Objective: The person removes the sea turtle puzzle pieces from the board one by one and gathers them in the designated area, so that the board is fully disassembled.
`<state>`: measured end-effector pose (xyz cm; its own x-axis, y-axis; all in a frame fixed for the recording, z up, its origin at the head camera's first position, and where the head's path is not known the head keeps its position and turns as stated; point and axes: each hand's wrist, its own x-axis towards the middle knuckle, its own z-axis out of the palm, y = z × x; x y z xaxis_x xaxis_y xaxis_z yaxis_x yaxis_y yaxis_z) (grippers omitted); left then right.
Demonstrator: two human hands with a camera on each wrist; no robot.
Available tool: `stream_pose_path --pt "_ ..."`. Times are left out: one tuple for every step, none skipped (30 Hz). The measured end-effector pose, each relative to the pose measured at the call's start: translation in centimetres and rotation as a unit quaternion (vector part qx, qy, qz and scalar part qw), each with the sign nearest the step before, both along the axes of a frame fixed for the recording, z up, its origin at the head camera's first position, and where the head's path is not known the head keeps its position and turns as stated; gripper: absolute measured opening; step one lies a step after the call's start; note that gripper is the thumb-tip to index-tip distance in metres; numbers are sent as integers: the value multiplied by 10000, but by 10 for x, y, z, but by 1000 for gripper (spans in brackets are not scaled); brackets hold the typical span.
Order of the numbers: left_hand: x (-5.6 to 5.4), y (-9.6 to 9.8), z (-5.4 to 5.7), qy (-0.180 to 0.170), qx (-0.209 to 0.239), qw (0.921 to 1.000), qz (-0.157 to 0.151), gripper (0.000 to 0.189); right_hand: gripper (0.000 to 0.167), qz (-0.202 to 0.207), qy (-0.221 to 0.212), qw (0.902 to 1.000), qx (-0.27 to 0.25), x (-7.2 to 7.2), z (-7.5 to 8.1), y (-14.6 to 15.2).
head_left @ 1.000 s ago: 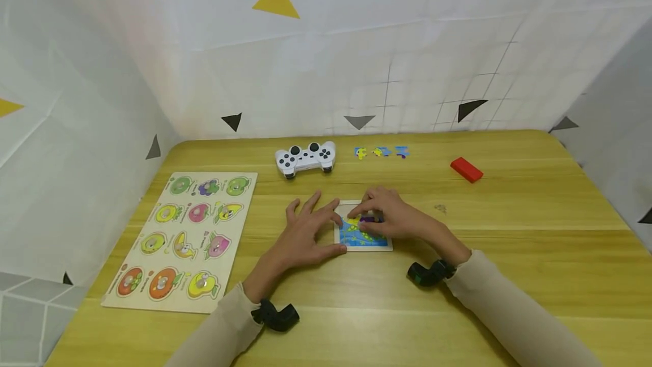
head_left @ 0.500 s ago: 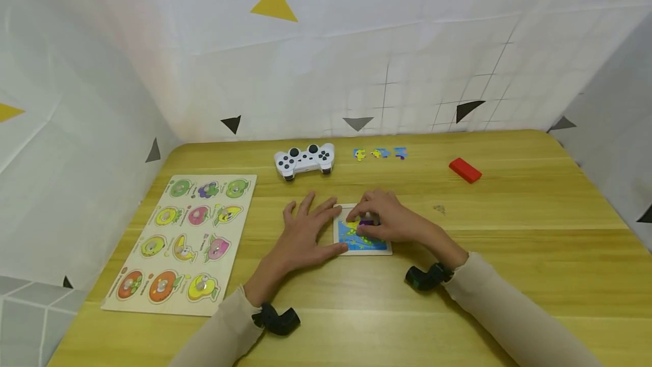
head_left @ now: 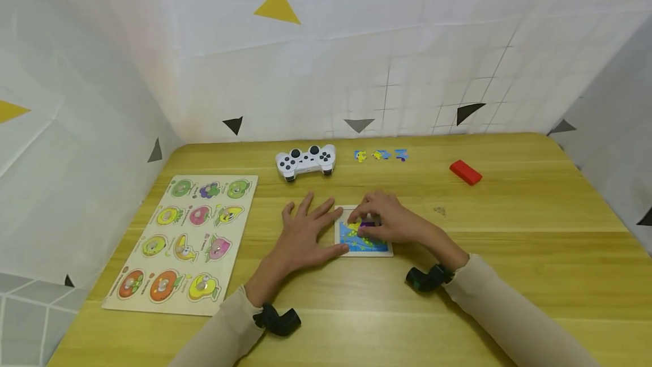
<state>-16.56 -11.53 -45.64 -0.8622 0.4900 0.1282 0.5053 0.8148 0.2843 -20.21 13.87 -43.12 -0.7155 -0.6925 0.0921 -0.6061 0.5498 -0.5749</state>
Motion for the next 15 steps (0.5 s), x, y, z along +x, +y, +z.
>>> stream_pose_path --pt "0 0 0 9 18 10000 -5 79 20 2 -3 10000 -12 0 0 0" --pt "0 0 0 27 41 10000 -12 79 20 16 8 10000 -33 0 0 0" --pt "0 0 0 40 52 10000 -16 79 20 32 30 10000 -46 0 0 0" --pt "0 0 0 49 61 10000 -17 79 20 52 48 9999 -73 0 0 0" --pt "0 0 0 66 78 9999 -20 79 20 81 69 9999 -110 0 0 0" --pt "1 -1 0 81 89 9999 -25 79 20 102 75 9998 -145 0 0 1" --pt "1 -1 0 87 98 9999 -29 79 20 116 85 9997 -176 0 0 1" --pt "1 -1 0 90 95 9999 -29 79 20 125 87 9997 -204 1 0 1" --pt "1 0 0 82 88 9999 -25 79 20 127 76 9997 -218 1 1 1" --pt "1 0 0 74 84 9999 -20 80 20 120 55 9996 -232 1 1 0" --pt "1 0 1 67 81 9999 -18 80 20 110 26 9997 -238 1 1 0" --pt "1 0 1 56 74 10000 -16 80 20 100 -1 9996 -245 1 1 0" --pt "1 0 1 43 72 10000 -14 80 20 99 -24 9996 -257 2 2 -1" --pt "1 0 1 35 65 10000 -10 80 20 97 -49 9996 -268 2 2 -1" --pt "1 0 1 23 60 10000 -5 80 21 95 -73 9995 -280 2 2 -1"
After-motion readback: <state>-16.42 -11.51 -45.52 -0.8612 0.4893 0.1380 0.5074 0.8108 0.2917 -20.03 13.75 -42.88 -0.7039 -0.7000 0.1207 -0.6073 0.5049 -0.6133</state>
